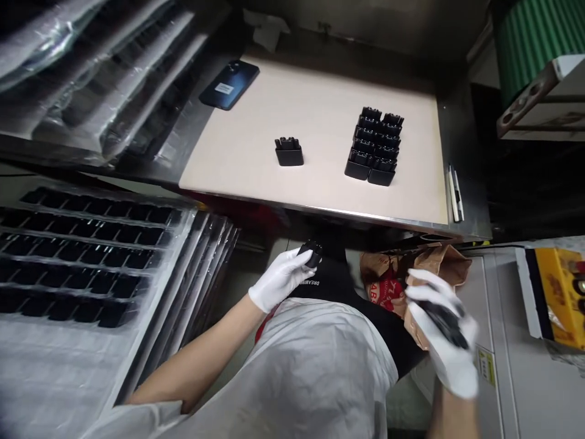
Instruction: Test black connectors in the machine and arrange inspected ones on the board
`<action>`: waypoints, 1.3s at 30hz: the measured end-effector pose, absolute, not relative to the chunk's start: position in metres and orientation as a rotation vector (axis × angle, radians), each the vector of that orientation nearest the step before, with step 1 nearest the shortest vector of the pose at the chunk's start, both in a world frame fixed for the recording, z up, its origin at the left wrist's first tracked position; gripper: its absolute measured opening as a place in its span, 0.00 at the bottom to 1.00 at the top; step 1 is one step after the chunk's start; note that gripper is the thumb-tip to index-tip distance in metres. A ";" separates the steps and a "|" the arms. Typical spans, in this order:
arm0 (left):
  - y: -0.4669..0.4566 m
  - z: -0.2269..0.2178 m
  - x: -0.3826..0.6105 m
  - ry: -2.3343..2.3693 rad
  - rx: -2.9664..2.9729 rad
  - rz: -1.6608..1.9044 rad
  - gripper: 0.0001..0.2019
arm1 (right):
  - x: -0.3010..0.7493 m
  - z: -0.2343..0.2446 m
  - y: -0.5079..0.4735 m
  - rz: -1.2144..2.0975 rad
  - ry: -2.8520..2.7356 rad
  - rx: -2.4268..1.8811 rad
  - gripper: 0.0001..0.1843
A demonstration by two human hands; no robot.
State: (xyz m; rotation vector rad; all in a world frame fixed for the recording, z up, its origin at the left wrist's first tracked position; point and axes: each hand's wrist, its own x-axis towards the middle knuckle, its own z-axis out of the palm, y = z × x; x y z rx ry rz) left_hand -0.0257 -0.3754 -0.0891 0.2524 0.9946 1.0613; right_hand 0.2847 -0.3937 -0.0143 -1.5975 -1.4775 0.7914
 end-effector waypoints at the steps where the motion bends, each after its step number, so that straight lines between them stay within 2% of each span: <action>1: -0.372 -0.093 -0.025 1.036 0.292 1.056 0.22 | 0.279 -0.024 -0.388 0.952 -1.542 -1.597 0.18; 3: -0.367 -0.101 -0.026 1.195 0.441 1.066 0.20 | 0.264 -0.047 -0.373 1.194 -1.719 -1.670 0.19; 5: -0.363 -0.109 -0.032 1.464 0.657 1.057 0.16 | 0.247 -0.058 -0.356 1.238 -1.997 -1.742 0.22; 7: -0.362 -0.119 -0.042 1.735 0.858 0.992 0.15 | 0.230 -0.051 -0.340 1.100 -2.296 -1.801 0.25; 11: -0.364 -0.136 -0.065 1.973 1.047 0.826 0.13 | 0.198 -0.018 -0.309 0.541 -2.744 -2.040 0.23; 15: -0.369 -0.152 -0.080 2.100 1.345 0.613 0.15 | 0.171 -0.017 -0.300 0.381 -3.086 -1.910 0.25; 17: -0.371 -0.159 -0.087 2.089 1.384 0.567 0.16 | 0.164 -0.027 -0.305 0.355 -3.135 -1.901 0.27; 20: -0.371 -0.169 -0.100 1.921 1.053 0.741 0.17 | 0.163 -0.040 -0.317 0.439 -3.157 -1.928 0.26; 24: -0.370 -0.176 -0.115 1.308 0.475 0.928 0.22 | 0.170 -0.045 -0.328 0.677 -3.086 -2.001 0.24; 27: -0.367 -0.174 -0.124 1.024 0.409 0.894 0.25 | 0.180 -0.044 -0.327 0.874 -2.964 -2.030 0.23; 31: -0.356 -0.165 -0.135 1.002 0.653 0.735 0.28 | 0.191 -0.037 -0.320 1.022 -2.822 -2.073 0.24; 34: -0.346 -0.157 -0.140 1.175 0.986 0.588 0.25 | 0.190 -0.032 -0.317 1.032 -2.841 -2.071 0.25; 39: -0.346 -0.154 -0.144 1.547 1.571 0.477 0.16 | 0.168 -0.032 -0.321 0.705 -2.969 -2.055 0.23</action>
